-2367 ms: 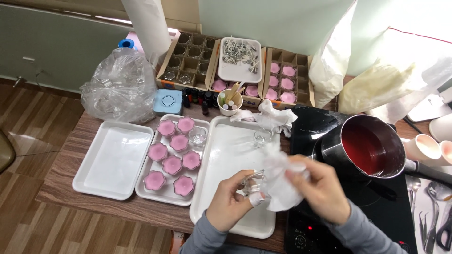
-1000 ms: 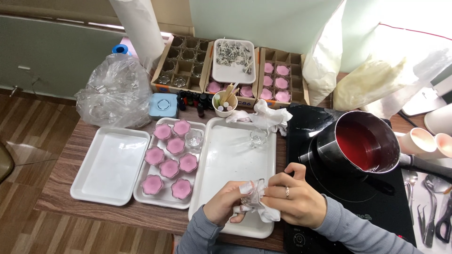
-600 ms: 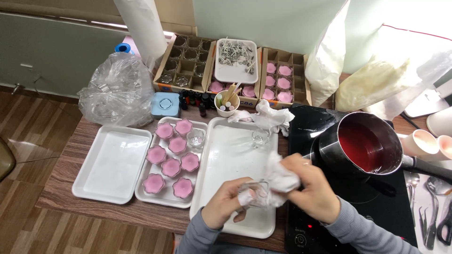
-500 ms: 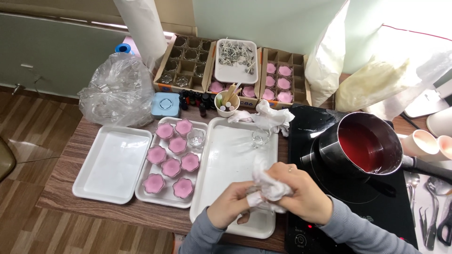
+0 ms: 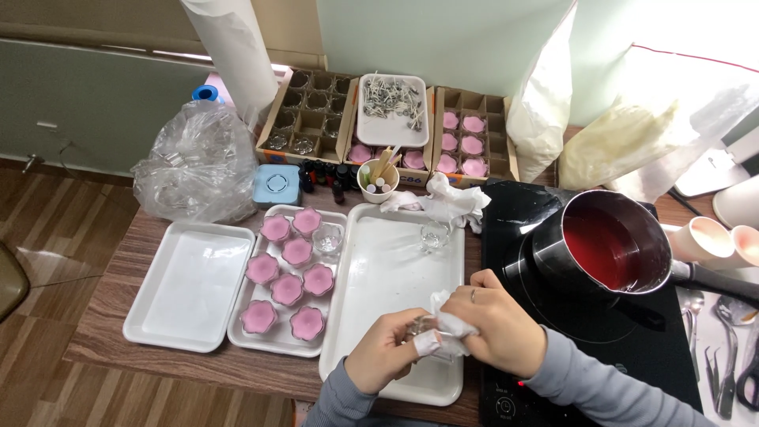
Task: The person wipes small glass candle holders clean with a white cloth and places the cleaned holders on a tray. They also arrange pink flower-shaped candles into cardboard divider boxes and continue wiping more glass holders one at a time.
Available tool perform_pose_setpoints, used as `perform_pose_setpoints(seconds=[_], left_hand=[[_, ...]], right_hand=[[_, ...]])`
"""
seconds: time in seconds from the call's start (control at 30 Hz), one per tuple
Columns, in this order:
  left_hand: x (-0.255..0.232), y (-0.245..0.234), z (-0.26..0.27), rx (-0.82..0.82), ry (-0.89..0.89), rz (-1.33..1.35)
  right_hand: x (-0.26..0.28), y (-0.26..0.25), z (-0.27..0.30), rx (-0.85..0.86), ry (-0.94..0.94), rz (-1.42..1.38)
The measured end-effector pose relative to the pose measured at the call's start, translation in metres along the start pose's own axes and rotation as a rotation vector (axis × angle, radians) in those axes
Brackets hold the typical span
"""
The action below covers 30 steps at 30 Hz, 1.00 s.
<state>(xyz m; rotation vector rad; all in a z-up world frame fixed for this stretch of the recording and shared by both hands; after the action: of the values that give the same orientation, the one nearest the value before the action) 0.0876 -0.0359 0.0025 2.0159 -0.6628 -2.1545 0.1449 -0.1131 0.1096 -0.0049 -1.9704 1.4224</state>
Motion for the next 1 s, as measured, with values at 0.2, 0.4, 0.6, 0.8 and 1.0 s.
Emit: perform_pose_setpoints(seconds=[0.2,0.4,0.6,0.8,1.0], left_hand=[[-0.052,0.001,0.005,-0.067,0.453,-0.204],[-0.032,-0.022,-0.005,-0.356,0.350,-0.204],[0.003,-0.020,-0.006,-0.100,0.202,0.124],[0.027,-0.012,-0.004,-0.051,-0.008,0.332],[0.019,-0.009,-0.007,-0.020,0.039,0.379]], right_hand=[[-0.077,0.025,0.014,0.125,0.696,-0.658],[-0.008,-0.026,0.008,-0.213,0.141,-0.259],[0.026,-0.012,0.008,-0.051,-0.205,0.033],[0.038,-0.008,0.022,-0.137,-0.464,0.196],[0.030,-0.001,0.020,-0.130,-0.386,0.172]])
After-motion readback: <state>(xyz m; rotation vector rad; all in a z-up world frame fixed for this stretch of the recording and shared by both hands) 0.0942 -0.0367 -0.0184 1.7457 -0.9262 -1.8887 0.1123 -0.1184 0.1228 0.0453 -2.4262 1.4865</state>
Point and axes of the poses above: each hand's wrist, its own z-axis away from the middle knuckle, its own y-axis out of the palm, x = y × z, the point moved 10 cm from there along -z, towards the middle knuckle, and after that the axes turned 12 degrees about y, right-handed, at the moved point
